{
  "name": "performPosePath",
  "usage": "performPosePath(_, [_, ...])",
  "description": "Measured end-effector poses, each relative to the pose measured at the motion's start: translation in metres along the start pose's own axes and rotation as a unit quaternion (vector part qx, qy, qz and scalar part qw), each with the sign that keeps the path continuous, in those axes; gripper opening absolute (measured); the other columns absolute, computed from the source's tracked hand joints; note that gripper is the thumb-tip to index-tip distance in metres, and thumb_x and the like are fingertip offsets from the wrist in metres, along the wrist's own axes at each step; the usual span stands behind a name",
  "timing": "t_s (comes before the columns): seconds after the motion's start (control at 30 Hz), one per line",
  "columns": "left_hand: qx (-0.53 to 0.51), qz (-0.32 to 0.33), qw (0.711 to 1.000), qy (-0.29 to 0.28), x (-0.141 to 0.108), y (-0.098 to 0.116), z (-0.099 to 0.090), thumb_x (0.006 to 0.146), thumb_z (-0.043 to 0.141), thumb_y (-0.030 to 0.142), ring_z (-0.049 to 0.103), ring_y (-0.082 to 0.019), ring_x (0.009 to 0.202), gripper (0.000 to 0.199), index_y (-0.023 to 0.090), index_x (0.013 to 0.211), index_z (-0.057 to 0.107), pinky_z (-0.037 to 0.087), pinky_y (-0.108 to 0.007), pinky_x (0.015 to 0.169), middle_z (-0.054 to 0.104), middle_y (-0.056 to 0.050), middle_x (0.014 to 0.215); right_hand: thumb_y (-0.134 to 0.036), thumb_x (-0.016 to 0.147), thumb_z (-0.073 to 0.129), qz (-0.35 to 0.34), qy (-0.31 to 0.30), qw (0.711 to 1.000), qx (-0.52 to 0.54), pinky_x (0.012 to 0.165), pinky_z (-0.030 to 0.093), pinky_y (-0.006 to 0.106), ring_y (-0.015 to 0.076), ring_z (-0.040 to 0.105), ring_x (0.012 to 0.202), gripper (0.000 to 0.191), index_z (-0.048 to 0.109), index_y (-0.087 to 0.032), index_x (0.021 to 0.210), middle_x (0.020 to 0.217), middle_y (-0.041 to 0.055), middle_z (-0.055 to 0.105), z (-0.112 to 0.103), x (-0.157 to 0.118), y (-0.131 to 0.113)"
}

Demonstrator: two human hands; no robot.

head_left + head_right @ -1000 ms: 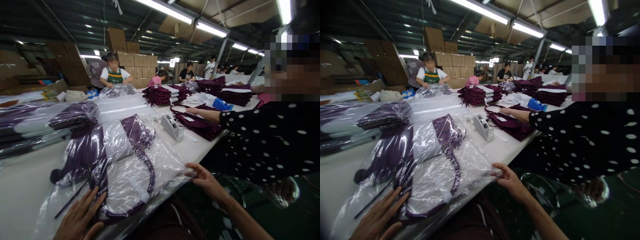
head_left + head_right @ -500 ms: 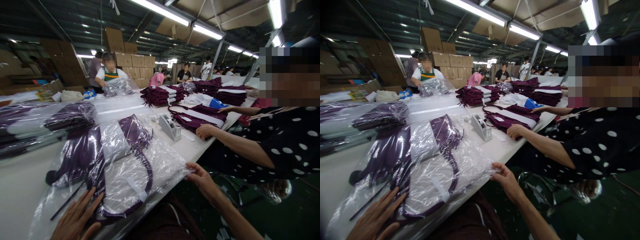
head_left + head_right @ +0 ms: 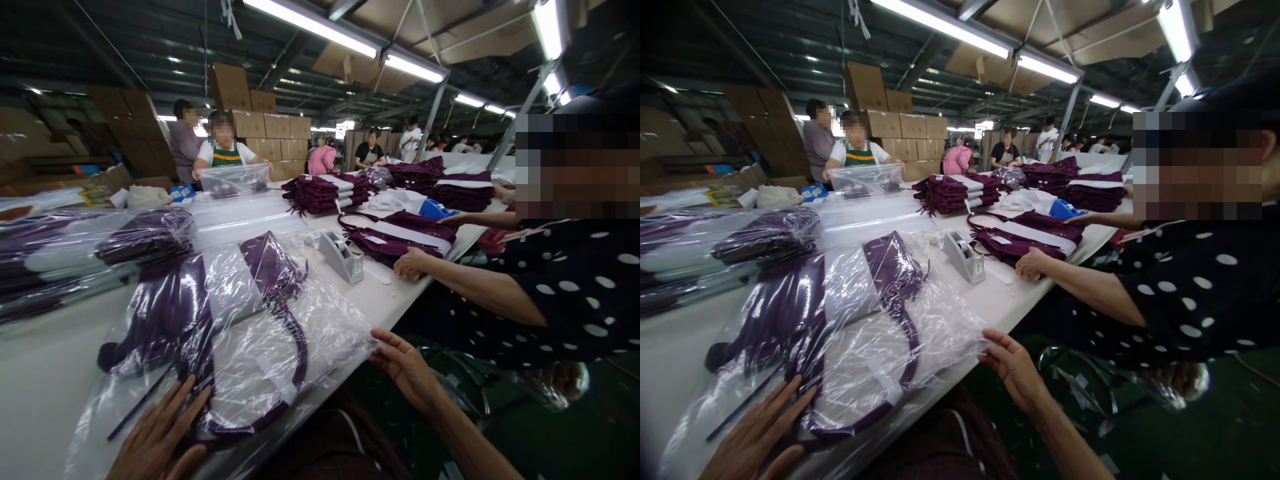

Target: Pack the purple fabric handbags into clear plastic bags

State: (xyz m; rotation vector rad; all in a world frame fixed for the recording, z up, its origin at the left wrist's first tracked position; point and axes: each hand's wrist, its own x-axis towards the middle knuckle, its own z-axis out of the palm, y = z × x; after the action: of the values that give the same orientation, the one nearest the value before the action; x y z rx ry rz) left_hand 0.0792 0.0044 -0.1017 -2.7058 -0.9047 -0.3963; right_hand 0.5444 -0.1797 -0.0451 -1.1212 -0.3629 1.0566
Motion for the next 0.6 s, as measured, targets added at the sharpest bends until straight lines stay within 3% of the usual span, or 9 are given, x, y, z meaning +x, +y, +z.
performPosePath(0.13, [0.011, 0.002, 1.0, 0.013, 0.001, 0.001, 0.002, 0.088, 0.051, 0.061, 0.045, -0.033, 0.139, 0.076, 0.037, 0.154, 0.023, 0.045, -0.056, 0.105, 0.033, -0.008, 0.16, -0.034, 0.062, 0.087, -0.039, 0.051, 0.997, -0.037, 0.082, 0.055, 0.036, 0.0186, 0.066, 0.081, 0.036, 0.073, -0.018, 0.091, 0.09, 0.0029, 0.072, 0.003, 0.003, 0.0])
performPosePath(0.3, [0.07, 0.034, 0.995, 0.065, 0.008, 0.006, -0.011, 0.086, 0.053, 0.064, 0.054, -0.028, 0.132, 0.078, 0.034, 0.154, 0.028, 0.055, -0.043, 0.096, 0.045, -0.007, 0.153, -0.031, 0.061, 0.084, -0.047, 0.114, 0.979, -0.165, 0.073, 0.056, 0.031, 0.0188, 0.065, 0.079, 0.05, 0.068, -0.021, 0.108, 0.087, 0.0002, 0.071, 0.01, 0.014, 0.015])
performPosePath(0.43, [0.101, 0.043, 0.991, 0.08, 0.014, 0.01, -0.024, 0.084, 0.056, 0.066, 0.058, -0.026, 0.127, 0.082, 0.032, 0.154, 0.028, 0.057, -0.037, 0.091, 0.052, -0.007, 0.147, -0.041, 0.064, 0.083, -0.054, 0.125, 0.983, -0.127, 0.067, 0.057, 0.03, 0.0189, 0.063, 0.079, 0.04, 0.069, -0.019, 0.094, 0.088, 0.0022, 0.069, 0.01, 0.029, 0.025])
performPosePath(0.6, [0.086, 0.04, 0.993, 0.076, 0.017, 0.01, -0.024, 0.085, 0.056, 0.066, 0.059, -0.026, 0.126, 0.083, 0.033, 0.154, 0.025, 0.056, -0.036, 0.091, 0.053, -0.006, 0.146, -0.038, 0.058, 0.086, -0.096, 0.153, 0.981, -0.072, 0.061, 0.055, 0.025, 0.0148, 0.06, 0.07, 0.034, 0.067, -0.02, 0.08, 0.08, -0.0011, 0.065, 0.001, 0.031, 0.023])
